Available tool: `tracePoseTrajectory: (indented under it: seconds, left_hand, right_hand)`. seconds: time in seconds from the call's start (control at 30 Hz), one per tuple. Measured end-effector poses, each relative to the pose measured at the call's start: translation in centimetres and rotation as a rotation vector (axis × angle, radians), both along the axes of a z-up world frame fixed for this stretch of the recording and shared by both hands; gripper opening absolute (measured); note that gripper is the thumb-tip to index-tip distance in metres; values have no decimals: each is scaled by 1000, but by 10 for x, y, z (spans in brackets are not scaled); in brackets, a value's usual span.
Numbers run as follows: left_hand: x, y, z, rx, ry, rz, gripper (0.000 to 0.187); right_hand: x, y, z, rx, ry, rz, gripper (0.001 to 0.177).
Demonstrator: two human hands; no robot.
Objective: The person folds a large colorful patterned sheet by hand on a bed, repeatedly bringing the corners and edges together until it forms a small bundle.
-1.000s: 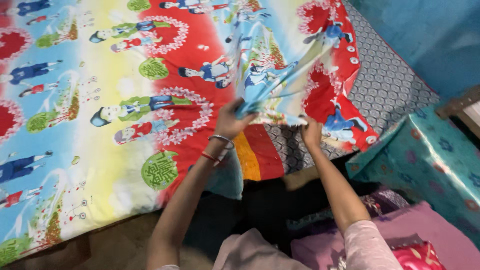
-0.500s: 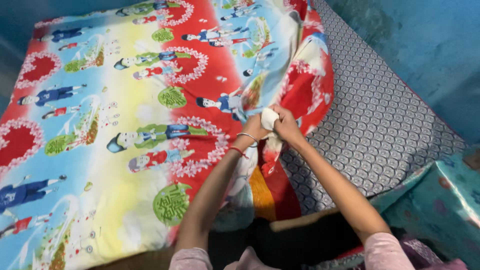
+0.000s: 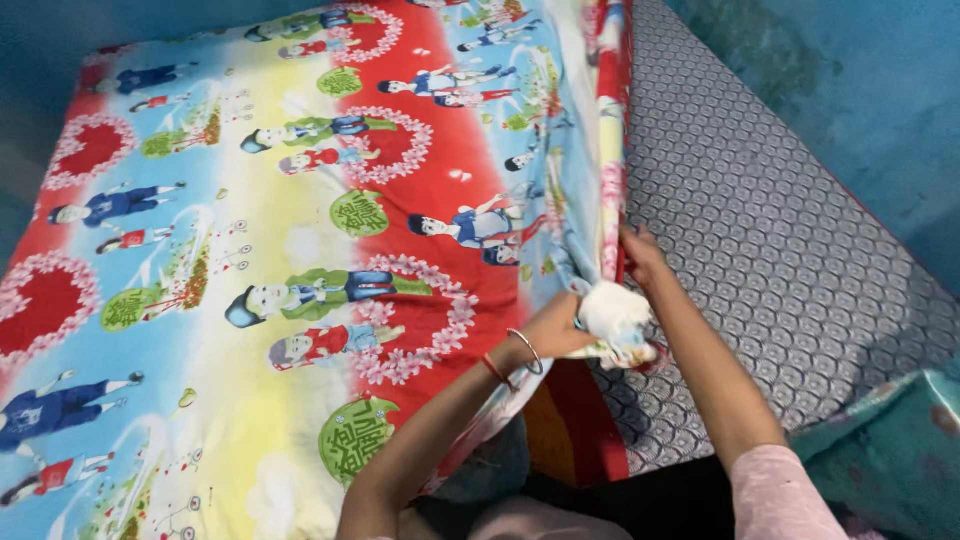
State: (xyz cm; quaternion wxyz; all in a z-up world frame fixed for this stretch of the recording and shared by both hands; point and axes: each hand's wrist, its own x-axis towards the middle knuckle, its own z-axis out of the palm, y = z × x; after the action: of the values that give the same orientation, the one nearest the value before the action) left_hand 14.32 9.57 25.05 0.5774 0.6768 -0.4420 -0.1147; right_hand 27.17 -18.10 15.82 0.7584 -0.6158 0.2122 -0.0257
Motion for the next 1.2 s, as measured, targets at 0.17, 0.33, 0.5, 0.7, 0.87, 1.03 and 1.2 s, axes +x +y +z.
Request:
tracePoseTrajectory:
  seconds: [0.17, 0.33, 0.5, 0.7, 0.87, 1.03, 1.2]
  left_hand:
    - [7, 11, -7, -136, 204, -24, 41]
    - [80, 32, -41, -129, 98, 598, 33]
    - [153, 25, -34, -186, 116, 993, 29]
    - [265, -89, -16, 186, 187, 1027, 47]
    - [275, -147, -77, 374, 201, 793, 78]
    - [262, -163, -96, 544, 202, 608, 63]
    - [244, -149, -76, 18, 326, 574, 43]
  right_hand:
    - [56, 16, -16, 112, 35, 50, 40]
    - [88, 9, 3, -158, -355, 38, 30]
    - [64, 9, 44, -143, -299, 160, 35]
    - [23, 20, 90, 25, -420, 525, 24]
    - [6, -20, 101, -73, -457, 714, 23]
    - [20, -72, 100, -254, -318, 859, 33]
    - [98, -103, 56, -11, -309, 507, 49]
